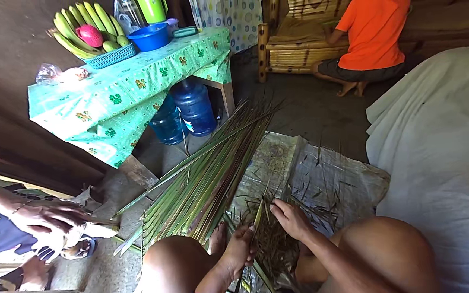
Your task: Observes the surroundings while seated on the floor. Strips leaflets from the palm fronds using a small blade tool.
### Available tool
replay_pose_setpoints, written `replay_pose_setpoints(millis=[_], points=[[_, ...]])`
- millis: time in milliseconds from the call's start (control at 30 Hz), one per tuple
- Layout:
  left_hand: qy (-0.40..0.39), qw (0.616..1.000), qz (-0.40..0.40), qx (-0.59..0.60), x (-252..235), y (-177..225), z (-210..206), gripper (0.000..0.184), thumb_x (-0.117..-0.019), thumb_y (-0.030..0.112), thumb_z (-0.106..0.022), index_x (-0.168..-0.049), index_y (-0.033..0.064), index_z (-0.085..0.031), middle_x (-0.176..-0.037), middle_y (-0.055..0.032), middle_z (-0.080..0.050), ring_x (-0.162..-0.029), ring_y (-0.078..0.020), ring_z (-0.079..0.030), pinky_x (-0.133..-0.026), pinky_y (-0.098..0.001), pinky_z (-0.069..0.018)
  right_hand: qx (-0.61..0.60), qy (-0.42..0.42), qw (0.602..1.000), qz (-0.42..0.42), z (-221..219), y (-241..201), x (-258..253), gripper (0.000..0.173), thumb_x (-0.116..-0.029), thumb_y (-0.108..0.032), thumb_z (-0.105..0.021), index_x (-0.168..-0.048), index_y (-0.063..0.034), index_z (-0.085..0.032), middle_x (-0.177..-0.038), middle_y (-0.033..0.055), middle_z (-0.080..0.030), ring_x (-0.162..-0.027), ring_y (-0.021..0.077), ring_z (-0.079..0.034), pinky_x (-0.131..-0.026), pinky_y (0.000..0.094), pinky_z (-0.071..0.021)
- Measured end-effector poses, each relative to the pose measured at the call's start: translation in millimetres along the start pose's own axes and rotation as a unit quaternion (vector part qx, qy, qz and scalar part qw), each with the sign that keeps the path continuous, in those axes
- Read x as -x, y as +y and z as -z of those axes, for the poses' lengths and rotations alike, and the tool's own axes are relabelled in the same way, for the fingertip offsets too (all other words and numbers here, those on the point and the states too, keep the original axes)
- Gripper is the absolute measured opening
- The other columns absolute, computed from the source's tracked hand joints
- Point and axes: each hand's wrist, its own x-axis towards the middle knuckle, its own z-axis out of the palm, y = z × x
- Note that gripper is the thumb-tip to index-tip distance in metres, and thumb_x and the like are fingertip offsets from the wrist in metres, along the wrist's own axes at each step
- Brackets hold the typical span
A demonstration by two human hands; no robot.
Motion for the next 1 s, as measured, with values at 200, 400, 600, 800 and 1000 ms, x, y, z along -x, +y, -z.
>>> replay_pose_setpoints(millis=[200, 400, 600, 800, 1000], points=[[0.0, 1.0, 0.0, 0.014, -3.2, -1.2, 0.7, 0.029, -0.1145, 0.026, -0.029, -0.1, 0.0092, -0.049, -0.057, 0.0057, -0.038, -0.039, -0.0013, -0.034, -0.037, -0.0144, -0.032, -0.067, -0.038, 0.992, 0.099, -17.0, -15.1, 22.5, 0.041, -0.1051, -0.033, -0.042, -0.096, -0.0019, -0.067, -0.071, 0.0118, -0.059, -0.066, 0.0256, -0.06, -0.062, 0.0454, -0.0477], [-0.032, 0.998, 0.015, 0.053, -0.2, 0.0, 1.3, 0.034, -0.1147, 0.026, -0.024, -0.098, 0.0095, -0.049, -0.056, 0.007, -0.038, -0.038, 0.0001, -0.034, -0.036, -0.0132, -0.0318, -0.004, -0.036, 0.998, 0.048, -6.7, 8.3, -0.5, 0.045, -0.1073, -0.035, -0.039, -0.103, 0.001, -0.065, -0.079, 0.0178, -0.063, -0.076, 0.0344, -0.066, -0.071, 0.0533, -0.0505], [-0.06, 0.994, 0.043, 0.075, 8.6, 0.1, 0.5, 0.035, -0.1146, 0.028, -0.024, -0.097, 0.011, -0.049, -0.056, 0.0078, -0.038, -0.038, 0.001, -0.035, -0.036, -0.0123, -0.0321, -0.027, 0.032, 0.999, -0.006, 1.6, 17.9, -9.4, 0.044, -0.1083, -0.032, -0.039, -0.106, 0.0021, -0.066, -0.08, 0.0175, -0.064, -0.077, 0.0327, -0.065, -0.073, 0.0524, -0.0504], [-0.09, 0.992, 0.034, 0.085, 21.1, -19.0, 3.3, 0.037, -0.1138, 0.026, -0.022, -0.098, 0.0123, -0.052, -0.057, 0.008, -0.042, -0.039, 0.0018, -0.037, -0.038, -0.0118, -0.0334, -0.163, 0.034, 0.985, -0.033, 3.8, 27.6, -9.0, 0.039, -0.1074, -0.028, -0.039, -0.115, -0.003, -0.068, -0.068, 0.0005, -0.049, -0.055, 0.011, -0.046, -0.056, 0.0315, -0.0434], [-0.058, 0.995, 0.028, 0.071, 24.6, -20.4, 0.2, 0.035, -0.1143, 0.027, -0.024, -0.1, 0.0105, -0.051, -0.059, 0.0065, -0.044, -0.04, 0.0007, -0.039, -0.038, -0.0121, -0.0352, -0.272, -0.089, 0.957, -0.04, 16.7, -16.5, 27.8, 0.037, -0.1052, -0.024, -0.038, -0.119, -0.0036, -0.066, -0.064, -0.006, -0.048, -0.049, 0.0036, -0.045, -0.047, 0.0209, -0.0411]])
